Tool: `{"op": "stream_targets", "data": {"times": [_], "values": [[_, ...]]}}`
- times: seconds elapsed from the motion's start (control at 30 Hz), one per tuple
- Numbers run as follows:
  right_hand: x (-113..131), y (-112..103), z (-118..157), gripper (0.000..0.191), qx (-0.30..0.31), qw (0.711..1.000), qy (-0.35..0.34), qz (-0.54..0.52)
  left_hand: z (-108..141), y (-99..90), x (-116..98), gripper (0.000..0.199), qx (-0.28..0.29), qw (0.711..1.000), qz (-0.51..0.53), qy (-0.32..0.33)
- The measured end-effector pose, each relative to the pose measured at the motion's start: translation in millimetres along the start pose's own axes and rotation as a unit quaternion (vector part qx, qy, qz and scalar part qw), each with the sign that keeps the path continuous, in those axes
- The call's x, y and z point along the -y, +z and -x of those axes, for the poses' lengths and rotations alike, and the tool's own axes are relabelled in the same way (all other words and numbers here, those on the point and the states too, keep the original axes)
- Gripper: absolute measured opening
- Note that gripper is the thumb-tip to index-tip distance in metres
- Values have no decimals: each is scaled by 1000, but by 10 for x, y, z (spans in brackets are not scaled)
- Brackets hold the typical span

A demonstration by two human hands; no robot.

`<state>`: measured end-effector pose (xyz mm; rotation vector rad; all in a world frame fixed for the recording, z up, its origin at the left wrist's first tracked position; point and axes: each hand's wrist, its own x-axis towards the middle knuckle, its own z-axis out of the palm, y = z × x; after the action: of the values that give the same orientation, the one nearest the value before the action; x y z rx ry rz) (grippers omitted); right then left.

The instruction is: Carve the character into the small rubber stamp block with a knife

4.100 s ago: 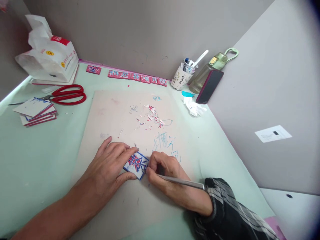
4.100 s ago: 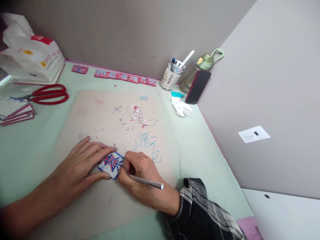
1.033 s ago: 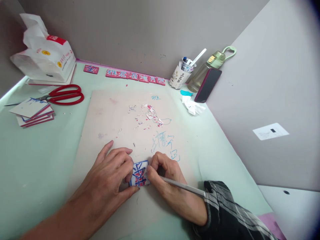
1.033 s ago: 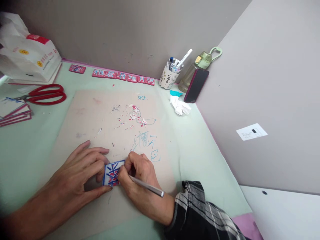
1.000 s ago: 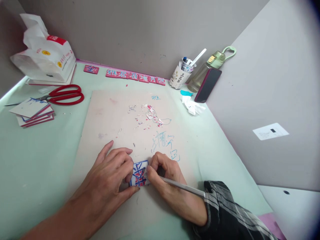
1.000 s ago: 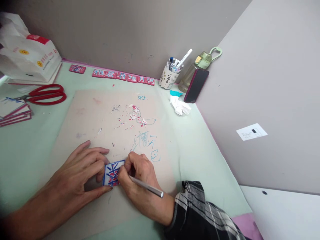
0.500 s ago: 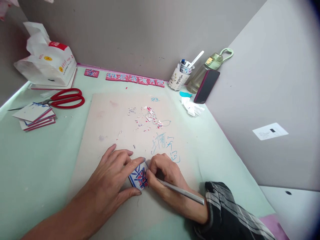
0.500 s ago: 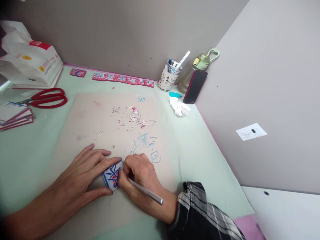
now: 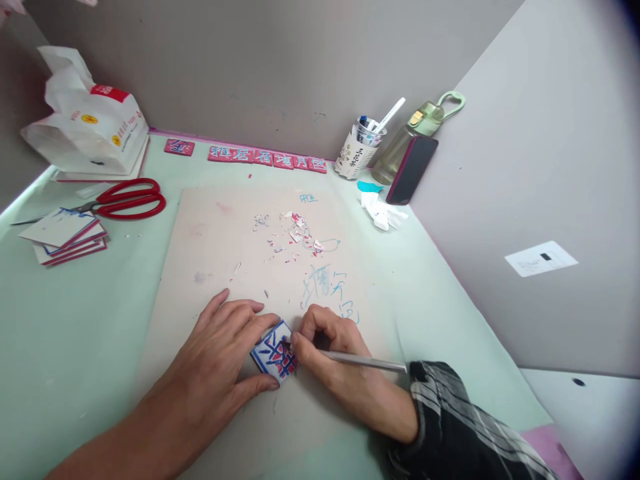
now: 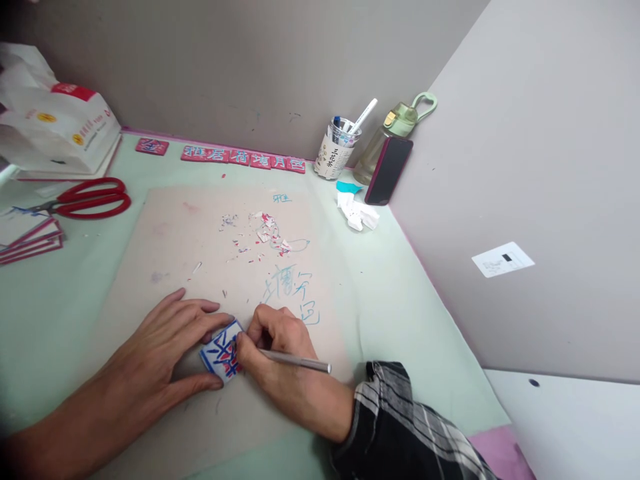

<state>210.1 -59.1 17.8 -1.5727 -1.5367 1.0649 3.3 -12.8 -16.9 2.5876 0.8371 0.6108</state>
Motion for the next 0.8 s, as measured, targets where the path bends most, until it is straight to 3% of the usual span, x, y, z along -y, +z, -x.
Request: {"op": "stream_targets", "data": {"times": [0.13, 0.23, 0.33, 0.47, 0.8], "values": [[26, 30, 8, 27, -6, 1000, 9, 7, -20, 8, 6, 74, -10, 999, -30, 14], [25, 44, 9, 26, -7, 1000, 15, 14, -22, -32, 52, 77, 22, 999, -24, 31], [16, 51, 6, 25, -7, 1000, 13, 12, -2, -63, 109, 69, 53, 998, -10, 35], [34, 54, 7, 26, -9, 1000, 10, 10, 27, -51, 123, 55, 46, 999, -4, 28], [100, 40, 44, 27, 4, 1000, 5, 29, 37, -30, 107, 50, 37, 999, 8, 11]]}}
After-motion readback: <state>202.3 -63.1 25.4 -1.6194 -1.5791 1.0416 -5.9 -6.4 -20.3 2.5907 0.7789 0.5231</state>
